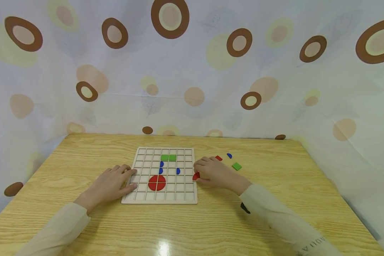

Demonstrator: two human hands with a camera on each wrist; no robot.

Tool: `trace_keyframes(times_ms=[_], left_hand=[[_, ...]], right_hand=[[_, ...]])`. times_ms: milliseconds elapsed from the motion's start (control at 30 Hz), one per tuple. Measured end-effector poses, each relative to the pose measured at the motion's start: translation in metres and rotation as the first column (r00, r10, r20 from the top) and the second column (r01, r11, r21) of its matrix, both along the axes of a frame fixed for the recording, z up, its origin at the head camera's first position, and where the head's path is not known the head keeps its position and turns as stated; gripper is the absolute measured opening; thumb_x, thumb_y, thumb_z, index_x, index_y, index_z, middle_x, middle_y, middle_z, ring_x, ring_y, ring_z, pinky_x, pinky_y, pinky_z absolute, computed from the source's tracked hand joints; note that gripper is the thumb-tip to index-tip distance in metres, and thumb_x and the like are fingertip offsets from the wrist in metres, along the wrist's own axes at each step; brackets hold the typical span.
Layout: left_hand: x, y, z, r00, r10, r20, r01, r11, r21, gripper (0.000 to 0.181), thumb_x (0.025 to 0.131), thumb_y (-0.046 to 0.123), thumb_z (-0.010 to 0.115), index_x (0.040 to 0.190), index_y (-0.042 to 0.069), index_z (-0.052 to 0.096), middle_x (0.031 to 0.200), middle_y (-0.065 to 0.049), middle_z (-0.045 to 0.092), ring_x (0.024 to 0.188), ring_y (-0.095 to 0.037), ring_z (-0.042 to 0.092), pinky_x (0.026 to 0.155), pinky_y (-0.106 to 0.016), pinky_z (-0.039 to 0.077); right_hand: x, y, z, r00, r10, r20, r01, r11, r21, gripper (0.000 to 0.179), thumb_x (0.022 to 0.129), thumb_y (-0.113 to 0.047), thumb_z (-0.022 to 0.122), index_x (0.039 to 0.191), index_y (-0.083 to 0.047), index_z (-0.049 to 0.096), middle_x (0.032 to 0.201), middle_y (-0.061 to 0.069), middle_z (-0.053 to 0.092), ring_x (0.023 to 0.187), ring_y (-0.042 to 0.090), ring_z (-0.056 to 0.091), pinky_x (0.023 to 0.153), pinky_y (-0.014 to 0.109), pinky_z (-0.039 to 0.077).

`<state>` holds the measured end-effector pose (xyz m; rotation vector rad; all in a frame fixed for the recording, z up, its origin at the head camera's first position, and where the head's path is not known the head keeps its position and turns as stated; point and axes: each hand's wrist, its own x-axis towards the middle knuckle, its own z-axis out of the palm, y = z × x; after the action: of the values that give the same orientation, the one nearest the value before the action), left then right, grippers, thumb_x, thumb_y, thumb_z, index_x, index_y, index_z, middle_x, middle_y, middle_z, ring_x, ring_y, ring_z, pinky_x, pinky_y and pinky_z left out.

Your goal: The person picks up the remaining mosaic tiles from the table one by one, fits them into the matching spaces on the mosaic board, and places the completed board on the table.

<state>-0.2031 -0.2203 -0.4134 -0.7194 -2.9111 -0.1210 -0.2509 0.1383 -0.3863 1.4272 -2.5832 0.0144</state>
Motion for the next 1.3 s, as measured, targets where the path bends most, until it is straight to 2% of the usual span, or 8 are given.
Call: trace_keyframes(times_ms=[300,700,1067,1300], left_hand=[[0.000,0.001,0.001,1.000,-0.006,-0.004,0.006,1.000,-0.005,0.053,0.086,0.046,0.056,0.126,0.010,0.055,0.117,-0.009,0.055,0.104,-0.030,0.055,0.085,-0.050,0.045],[0.000,0.000,-0.001,1.000,-0.001,-0.002,0.001,1.000,-0.002,0.054,0.086,0.047,0.056,0.126,0.011,0.055,0.116,-0.009,0.055,0.103,-0.030,0.055,0.086,-0.051,0.044],[0.001,0.002,0.001,1.000,0.000,-0.009,0.000,1.000,-0.001,0.053,0.086,0.045,0.056,0.125,0.010,0.055,0.115,-0.009,0.056,0.103,-0.030,0.055,0.084,-0.050,0.045],[0.000,0.002,0.000,1.000,0.005,-0.006,-0.005,1.000,-0.004,0.053,0.086,0.046,0.056,0.125,0.010,0.056,0.116,-0.009,0.056,0.103,-0.030,0.055,0.084,-0.050,0.045]], right_hand=[[-0.004,-0.023,-0.001,0.999,0.023,-0.032,-0.021,0.998,0.067,0.020,0.087,-0.033,0.061,0.097,-0.017,0.059,0.109,-0.004,0.060,0.103,0.015,0.053,0.085,0.033,0.044],[-0.007,-0.048,0.001,0.994,0.094,-0.053,-0.090,0.993,0.082,0.022,0.088,-0.035,0.059,0.100,-0.018,0.060,0.108,-0.004,0.061,0.101,0.014,0.053,0.086,0.031,0.045],[-0.011,-0.063,-0.002,0.995,0.102,-0.020,-0.100,0.991,0.086,0.022,0.088,-0.036,0.059,0.101,-0.019,0.060,0.104,-0.007,0.060,0.097,0.012,0.053,0.084,0.029,0.044],[-0.013,-0.070,-0.005,0.991,0.136,-0.010,-0.135,0.988,0.070,0.020,0.088,-0.035,0.059,0.100,-0.020,0.061,0.102,-0.007,0.060,0.093,0.011,0.051,0.080,0.028,0.043]])
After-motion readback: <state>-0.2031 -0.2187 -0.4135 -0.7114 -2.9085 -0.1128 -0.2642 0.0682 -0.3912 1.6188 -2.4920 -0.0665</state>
